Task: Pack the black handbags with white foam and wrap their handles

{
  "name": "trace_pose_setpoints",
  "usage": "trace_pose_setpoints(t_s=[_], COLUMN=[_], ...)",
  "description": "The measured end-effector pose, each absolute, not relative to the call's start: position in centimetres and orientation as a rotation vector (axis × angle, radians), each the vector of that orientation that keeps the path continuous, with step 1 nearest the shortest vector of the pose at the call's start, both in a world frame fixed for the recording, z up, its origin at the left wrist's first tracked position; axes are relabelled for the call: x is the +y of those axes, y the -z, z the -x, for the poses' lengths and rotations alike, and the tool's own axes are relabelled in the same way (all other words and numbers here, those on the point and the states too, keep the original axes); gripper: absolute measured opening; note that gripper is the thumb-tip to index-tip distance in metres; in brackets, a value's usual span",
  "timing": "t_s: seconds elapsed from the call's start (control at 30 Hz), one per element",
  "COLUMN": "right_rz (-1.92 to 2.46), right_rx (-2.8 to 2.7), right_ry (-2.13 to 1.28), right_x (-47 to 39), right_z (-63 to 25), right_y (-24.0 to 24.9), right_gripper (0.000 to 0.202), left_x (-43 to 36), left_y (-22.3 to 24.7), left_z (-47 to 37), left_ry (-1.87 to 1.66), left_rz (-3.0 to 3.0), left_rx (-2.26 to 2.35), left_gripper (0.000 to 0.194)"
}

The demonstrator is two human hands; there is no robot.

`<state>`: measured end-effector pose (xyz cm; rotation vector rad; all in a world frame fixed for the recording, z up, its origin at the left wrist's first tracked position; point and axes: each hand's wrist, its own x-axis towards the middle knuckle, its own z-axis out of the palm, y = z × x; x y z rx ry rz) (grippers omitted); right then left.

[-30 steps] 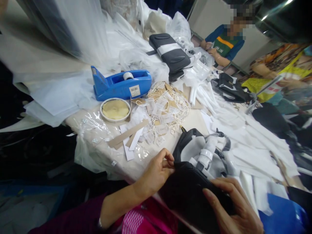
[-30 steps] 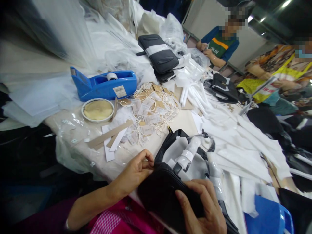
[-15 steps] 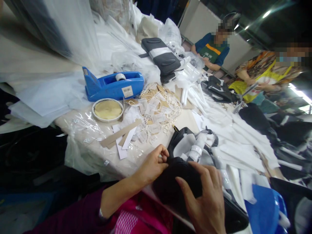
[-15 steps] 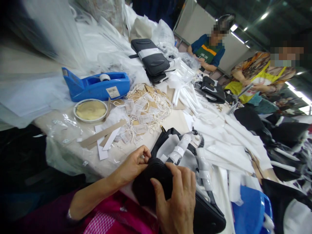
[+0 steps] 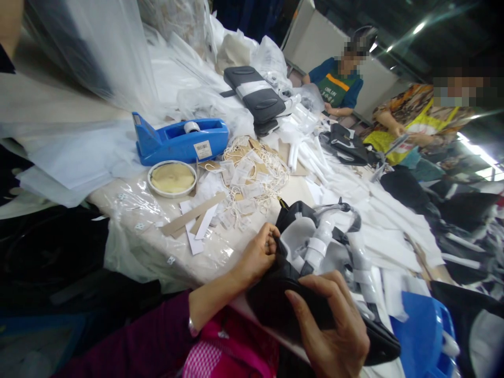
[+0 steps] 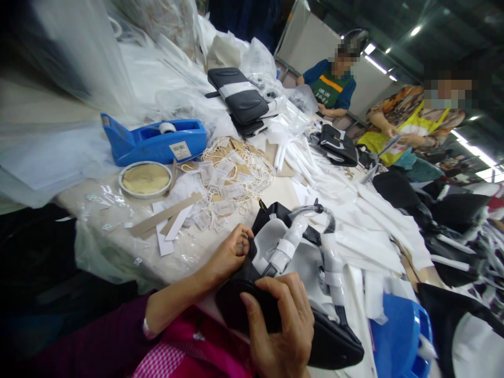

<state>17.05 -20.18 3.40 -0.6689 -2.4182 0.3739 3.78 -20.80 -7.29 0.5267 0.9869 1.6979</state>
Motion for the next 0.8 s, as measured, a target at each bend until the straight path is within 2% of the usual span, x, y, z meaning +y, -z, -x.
trace_pose_setpoints(t_s=[0.1,0.33,0.5,0.67,0.8], right_rz=[0.634,0.542,0.461,0.414,0.301], right_rx=[-2.4,-2.405,-2.627,-2.928,-3.012], right_ry=[-0.43,-0.419,-0.336,-0.25,-0.248], right_x=[-20.5,-19.9,-18.6,-17.5,-17.0], right_z=[-17.3,-18.7,-18.9,-18.3,-18.3], right_y=[-3.7,-4.4,-4.8,-5.7,-6.0], right_gripper=[0.01,0.01,0.04,0.023,0.017], left_x=[-20.4,-19.5,-18.0,-17.2,-17.4], left_y=[7.1,6.3,6.9,7.4,7.1], left_z=[-3.3,-1.8,-1.5,-1.2,-0.6], left_ry=[-1.642,-1.479,-1.449,-1.378,-1.247], left_rz=[-0.645,-1.101,-1.178,-1.225,-1.239], left_rx=[1.038,1.298,1.323,1.376,1.342], left_gripper=[0.046,0.028,0.022,0.017,0.029])
